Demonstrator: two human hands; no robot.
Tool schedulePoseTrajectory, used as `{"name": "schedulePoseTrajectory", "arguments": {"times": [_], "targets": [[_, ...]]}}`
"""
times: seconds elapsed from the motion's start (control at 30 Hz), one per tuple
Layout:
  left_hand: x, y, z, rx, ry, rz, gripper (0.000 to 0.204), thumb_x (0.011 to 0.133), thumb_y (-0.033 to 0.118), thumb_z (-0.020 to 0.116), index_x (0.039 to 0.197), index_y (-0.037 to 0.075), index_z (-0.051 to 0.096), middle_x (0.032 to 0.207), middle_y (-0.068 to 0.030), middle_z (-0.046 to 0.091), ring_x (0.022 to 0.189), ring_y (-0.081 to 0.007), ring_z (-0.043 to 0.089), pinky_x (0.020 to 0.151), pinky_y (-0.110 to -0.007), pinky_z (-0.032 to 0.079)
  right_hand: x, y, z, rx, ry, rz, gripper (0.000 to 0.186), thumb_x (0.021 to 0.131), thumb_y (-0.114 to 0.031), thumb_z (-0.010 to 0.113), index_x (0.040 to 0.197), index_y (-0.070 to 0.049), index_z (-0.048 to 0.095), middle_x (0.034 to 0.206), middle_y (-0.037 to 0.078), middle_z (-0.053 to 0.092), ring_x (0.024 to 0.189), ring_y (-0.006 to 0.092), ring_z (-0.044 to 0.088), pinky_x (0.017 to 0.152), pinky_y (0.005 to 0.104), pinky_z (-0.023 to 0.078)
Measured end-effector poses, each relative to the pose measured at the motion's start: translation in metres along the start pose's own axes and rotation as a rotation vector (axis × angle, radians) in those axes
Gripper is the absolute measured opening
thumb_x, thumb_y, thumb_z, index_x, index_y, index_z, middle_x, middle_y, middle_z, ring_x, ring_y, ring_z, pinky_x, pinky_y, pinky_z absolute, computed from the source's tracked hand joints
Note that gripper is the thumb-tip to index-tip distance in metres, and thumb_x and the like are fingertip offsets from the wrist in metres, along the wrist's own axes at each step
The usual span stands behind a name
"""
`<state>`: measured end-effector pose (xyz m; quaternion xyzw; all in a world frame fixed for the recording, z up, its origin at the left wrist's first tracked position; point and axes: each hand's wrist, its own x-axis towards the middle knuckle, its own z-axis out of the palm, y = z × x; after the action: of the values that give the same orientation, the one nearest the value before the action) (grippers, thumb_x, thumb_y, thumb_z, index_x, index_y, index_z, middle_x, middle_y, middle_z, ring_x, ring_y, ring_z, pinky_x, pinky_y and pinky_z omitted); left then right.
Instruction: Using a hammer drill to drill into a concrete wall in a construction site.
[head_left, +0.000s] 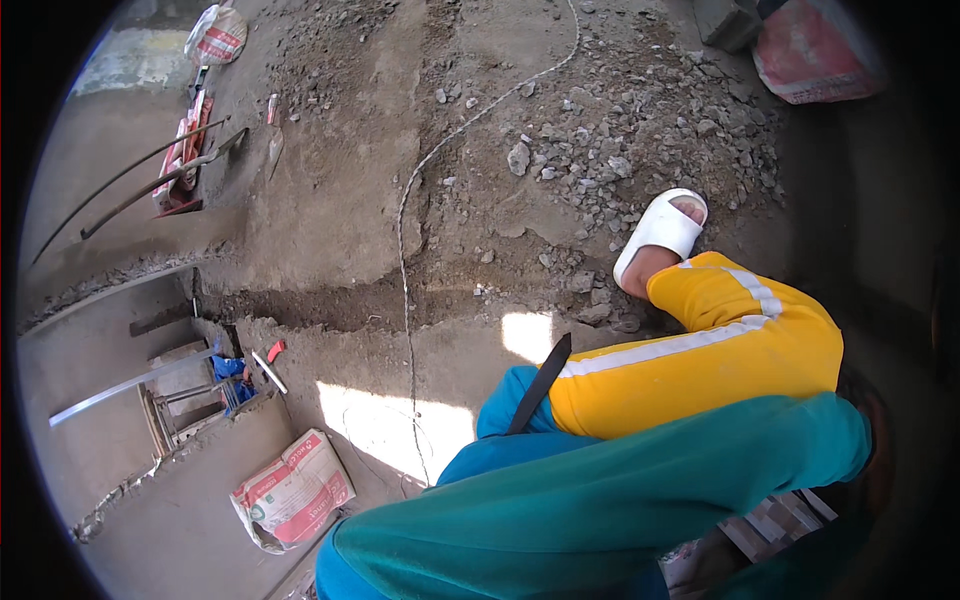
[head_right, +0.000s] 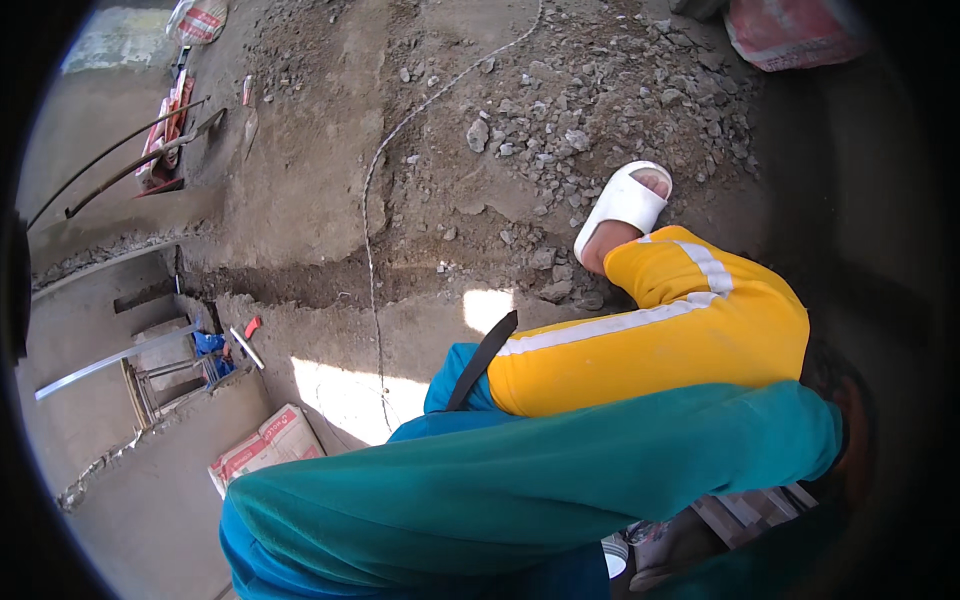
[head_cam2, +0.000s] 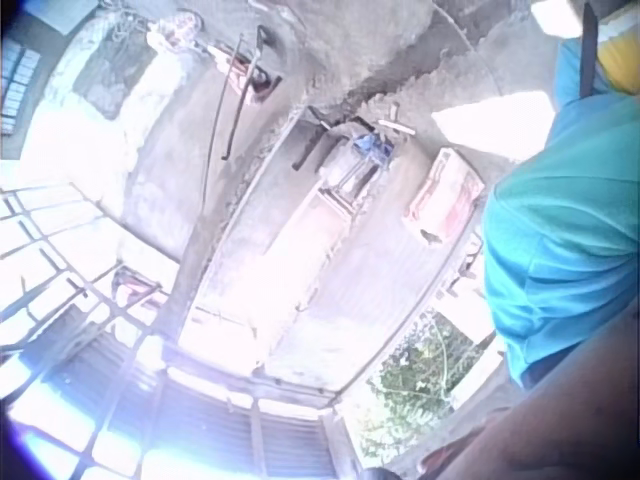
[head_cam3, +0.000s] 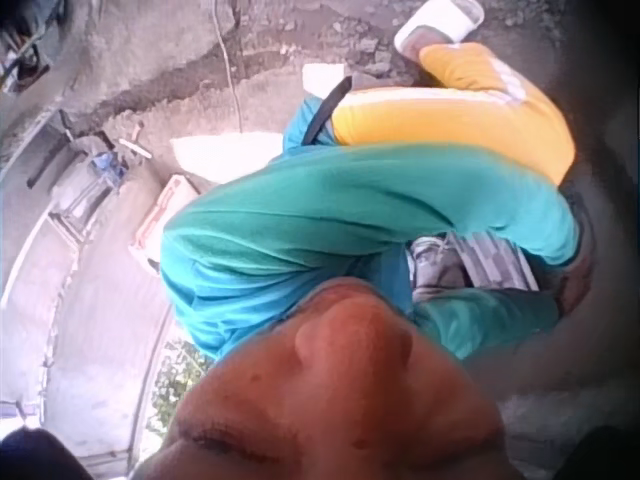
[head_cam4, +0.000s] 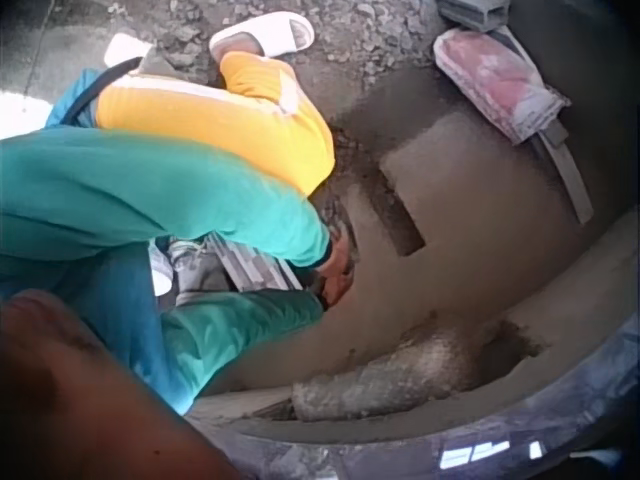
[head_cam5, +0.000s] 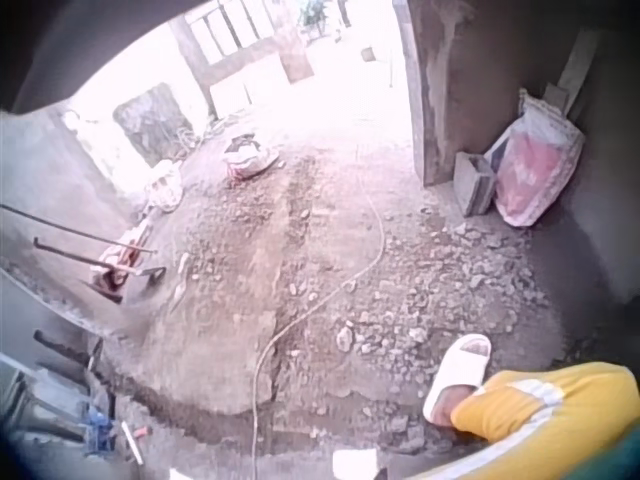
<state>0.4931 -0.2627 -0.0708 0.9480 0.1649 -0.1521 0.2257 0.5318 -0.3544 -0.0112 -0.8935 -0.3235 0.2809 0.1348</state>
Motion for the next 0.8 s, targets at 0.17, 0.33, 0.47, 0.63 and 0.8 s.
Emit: {"name": "schedulePoseTrajectory", "arguments": {"times": [0.17, 0.33, 0.47, 0.63, 0.8], "targets": [[-0.034, -0.018, 0.031, -0.210, 0.341, -0.069, 0.030, 0.082, 0.036, 0.064, 0.096, 0.011, 0.072, 0.087, -0.0094, 0.071, 0.086, -0.0328, 0.068, 0.082, -0.063, 0.047, -0.015, 0.002, -0.025, -0.075, 0.021, -0.039, 0.065, 0.059, 0.001, 0.080, 0.121, 0.001, 0.059, 0.095, 0.008, 0.067, 0.076, 0.0157, 0.062, 0.065, 0.0321, 0.052], [-0.060, -0.082, 0.098, -1.216, 0.314, -0.023, 0.024, 0.076, 0.020, 0.068, 0.095, 0.005, 0.070, 0.099, -0.0193, 0.070, 0.096, -0.0369, 0.067, 0.084, -0.046, 0.053, -0.036, -0.003, -0.033, -0.124, 0.082, 0.191, 0.063, 0.060, 0.002, 0.077, 0.120, 0.002, 0.058, 0.100, 0.009, 0.067, 0.085, 0.0185, 0.063, 0.075, 0.0336, 0.052], [-0.077, -0.073, 0.150, -1.323, 0.198, -0.044, 0.024, 0.079, 0.022, 0.068, 0.097, 0.007, 0.069, 0.099, -0.0187, 0.070, 0.096, -0.0346, 0.067, 0.083, -0.042, 0.052, -0.040, -0.012, -0.017, -0.256, 0.134, 0.059, 0.065, 0.059, 0.002, 0.076, 0.121, 0.002, 0.057, 0.109, 0.012, 0.066, 0.102, 0.0211, 0.061, 0.094, 0.0339, 0.046], [-0.053, -0.049, 0.163, -1.718, -0.090, -0.015, 0.038, 0.083, 0.036, 0.069, 0.107, 0.007, 0.065, 0.098, -0.0138, 0.069, 0.088, -0.0267, 0.067, 0.080, -0.038, 0.052, -0.043, -0.013, -0.005, -0.198, 0.142, 0.077, 0.065, 0.060, 0.001, 0.075, 0.122, 0.003, 0.057, 0.108, 0.014, 0.066, 0.100, 0.0227, 0.062, 0.093, 0.0334, 0.046], [-0.024, -0.055, 0.171, -2.284, -0.530, -0.328, 0.080, 0.086, 0.071, 0.052, 0.139, 0.013, 0.041, 0.127, -0.0123, 0.053, 0.110, -0.0258, 0.055, 0.094, -0.044, 0.046, -0.056, -0.018, 0.011, -0.163, 0.167, 0.094, 0.058, 0.063, -0.003, 0.074, 0.118, 0.003, 0.058, 0.099, 0.015, 0.067, 0.091, 0.0232, 0.063, 0.088, 0.0328, 0.047]]}}
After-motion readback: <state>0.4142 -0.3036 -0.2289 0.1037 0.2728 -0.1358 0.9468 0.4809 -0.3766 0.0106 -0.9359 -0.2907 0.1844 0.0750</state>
